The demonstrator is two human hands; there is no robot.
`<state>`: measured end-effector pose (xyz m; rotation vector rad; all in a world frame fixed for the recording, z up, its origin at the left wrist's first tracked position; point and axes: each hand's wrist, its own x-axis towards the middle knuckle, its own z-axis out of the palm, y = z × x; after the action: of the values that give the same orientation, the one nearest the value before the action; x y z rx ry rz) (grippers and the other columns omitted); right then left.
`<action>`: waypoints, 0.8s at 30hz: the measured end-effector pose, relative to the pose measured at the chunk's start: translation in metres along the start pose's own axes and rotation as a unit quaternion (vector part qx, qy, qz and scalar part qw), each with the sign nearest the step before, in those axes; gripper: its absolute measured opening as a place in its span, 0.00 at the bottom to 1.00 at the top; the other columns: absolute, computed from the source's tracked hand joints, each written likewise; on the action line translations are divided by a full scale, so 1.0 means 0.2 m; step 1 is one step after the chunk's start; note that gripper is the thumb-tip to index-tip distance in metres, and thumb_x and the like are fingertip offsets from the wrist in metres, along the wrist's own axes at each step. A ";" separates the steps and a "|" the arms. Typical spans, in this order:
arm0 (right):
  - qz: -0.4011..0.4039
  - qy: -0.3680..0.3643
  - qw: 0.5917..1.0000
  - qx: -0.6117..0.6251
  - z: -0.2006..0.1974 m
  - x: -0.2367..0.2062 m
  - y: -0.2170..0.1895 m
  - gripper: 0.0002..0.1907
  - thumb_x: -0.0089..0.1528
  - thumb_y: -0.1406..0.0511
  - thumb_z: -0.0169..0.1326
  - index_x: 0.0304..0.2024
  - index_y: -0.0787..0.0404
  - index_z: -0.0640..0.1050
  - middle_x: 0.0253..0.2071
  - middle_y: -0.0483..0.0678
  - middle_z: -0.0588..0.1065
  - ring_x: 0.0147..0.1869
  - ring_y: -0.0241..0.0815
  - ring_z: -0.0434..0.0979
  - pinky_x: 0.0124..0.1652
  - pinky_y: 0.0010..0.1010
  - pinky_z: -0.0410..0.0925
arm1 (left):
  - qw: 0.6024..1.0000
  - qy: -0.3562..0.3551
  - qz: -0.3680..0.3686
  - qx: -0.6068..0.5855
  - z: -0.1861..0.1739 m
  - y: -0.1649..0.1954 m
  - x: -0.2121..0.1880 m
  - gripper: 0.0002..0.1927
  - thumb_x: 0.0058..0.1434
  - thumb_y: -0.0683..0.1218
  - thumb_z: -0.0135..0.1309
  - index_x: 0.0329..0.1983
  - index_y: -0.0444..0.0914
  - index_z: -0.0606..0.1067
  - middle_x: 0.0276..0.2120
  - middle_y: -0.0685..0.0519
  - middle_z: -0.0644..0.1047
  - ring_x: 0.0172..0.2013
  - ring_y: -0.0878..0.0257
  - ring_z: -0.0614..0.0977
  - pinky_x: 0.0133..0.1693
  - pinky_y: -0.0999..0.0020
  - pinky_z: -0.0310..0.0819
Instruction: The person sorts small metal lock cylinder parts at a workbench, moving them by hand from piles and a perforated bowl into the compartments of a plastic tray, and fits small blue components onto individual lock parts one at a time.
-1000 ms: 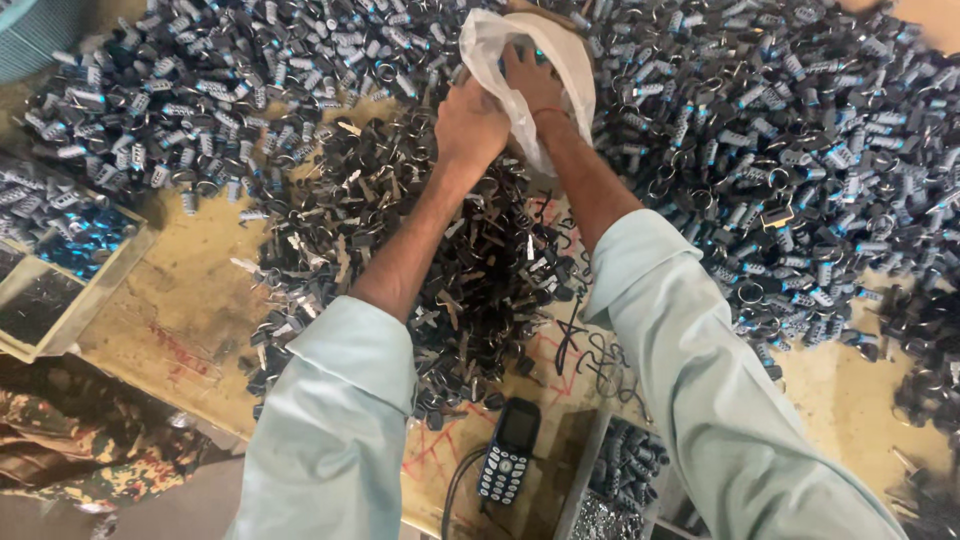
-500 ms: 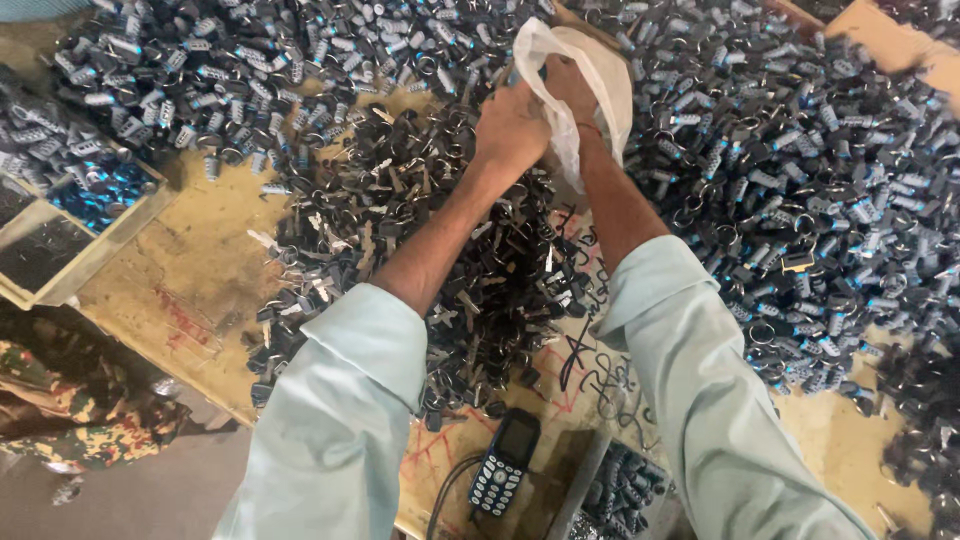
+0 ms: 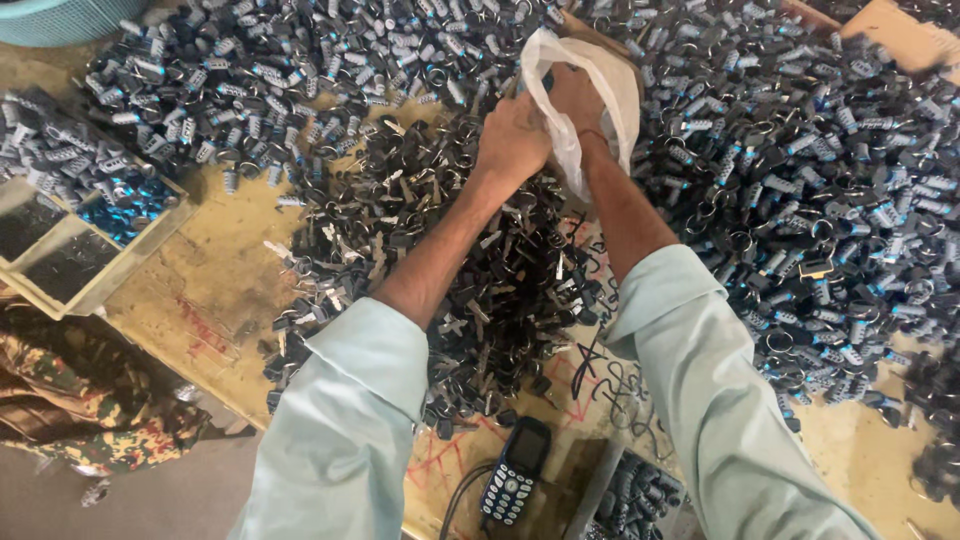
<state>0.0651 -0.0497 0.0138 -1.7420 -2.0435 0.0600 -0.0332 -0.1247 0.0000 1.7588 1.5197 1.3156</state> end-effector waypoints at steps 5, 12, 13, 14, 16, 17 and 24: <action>-0.007 0.007 1.000 0.026 -0.03 -0.04 -0.06 0.21 0.59 0.54 0.56 0.53 0.52 0.80 0.53 0.61 0.77 0.54 0.67 0.76 0.50 0.57 0.69 | 1.000 -0.018 -0.023 -0.004 -0.08 0.03 -0.05 0.19 0.54 0.47 0.59 0.48 0.37 0.77 0.37 0.37 0.82 0.44 0.37 0.82 0.47 0.46 0.75; -0.196 -0.015 0.968 0.155 -0.12 -0.16 0.00 0.17 0.66 0.57 0.59 0.54 0.58 0.81 0.52 0.55 0.81 0.56 0.53 0.80 0.53 0.45 0.72 | 0.999 -0.015 -0.035 -0.003 -0.11 0.08 -0.16 0.18 0.54 0.47 0.59 0.48 0.37 0.76 0.39 0.36 0.81 0.44 0.36 0.82 0.48 0.45 0.76; -0.218 -0.089 0.949 0.209 -0.14 -0.18 0.01 0.14 0.70 0.59 0.56 0.55 0.57 0.82 0.53 0.52 0.82 0.56 0.48 0.81 0.54 0.44 0.72 | 1.000 -0.001 -0.025 -0.004 -0.11 0.09 -0.18 0.18 0.54 0.47 0.60 0.47 0.36 0.76 0.39 0.35 0.80 0.44 0.35 0.81 0.47 0.44 0.75; -0.159 -0.100 0.912 0.365 -0.16 -0.20 0.01 0.16 0.68 0.61 0.59 0.57 0.56 0.81 0.52 0.49 0.81 0.54 0.45 0.80 0.52 0.41 0.72 | 1.000 0.012 -0.016 -0.004 -0.12 0.10 -0.20 0.17 0.54 0.48 0.60 0.45 0.36 0.76 0.39 0.35 0.80 0.44 0.34 0.80 0.47 0.43 0.74; -0.024 -0.105 0.759 0.642 -0.21 -0.23 0.03 0.24 0.62 0.64 0.64 0.61 0.54 0.77 0.50 0.44 0.80 0.50 0.38 0.79 0.49 0.36 0.74 | 0.999 0.044 -0.006 -0.002 -0.11 0.13 -0.24 0.16 0.56 0.48 0.60 0.44 0.36 0.75 0.39 0.33 0.78 0.42 0.32 0.79 0.44 0.41 0.73; 0.034 -0.153 0.698 0.699 -0.23 -0.24 0.04 0.19 0.65 0.63 0.63 0.58 0.56 0.78 0.49 0.45 0.80 0.50 0.40 0.80 0.51 0.38 0.75 | 0.998 0.060 0.001 -0.001 -0.10 0.15 -0.26 0.15 0.57 0.48 0.60 0.44 0.35 0.74 0.38 0.32 0.77 0.41 0.31 0.79 0.43 0.40 0.72; 0.116 -0.152 0.490 0.850 -0.40 -0.40 0.17 0.20 0.66 0.52 0.57 0.49 0.60 0.82 0.43 0.47 0.82 0.45 0.46 0.83 0.49 0.43 0.78 | 0.993 0.089 0.044 -0.066 0.01 0.31 -0.40 0.06 0.56 0.43 0.54 0.36 0.39 0.77 0.29 0.46 0.81 0.32 0.47 0.84 0.38 0.53 0.78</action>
<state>0.1344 -0.1382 0.0499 -0.4775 -0.7301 1.8195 0.0038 -0.2172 0.0222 1.6803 1.4241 1.6174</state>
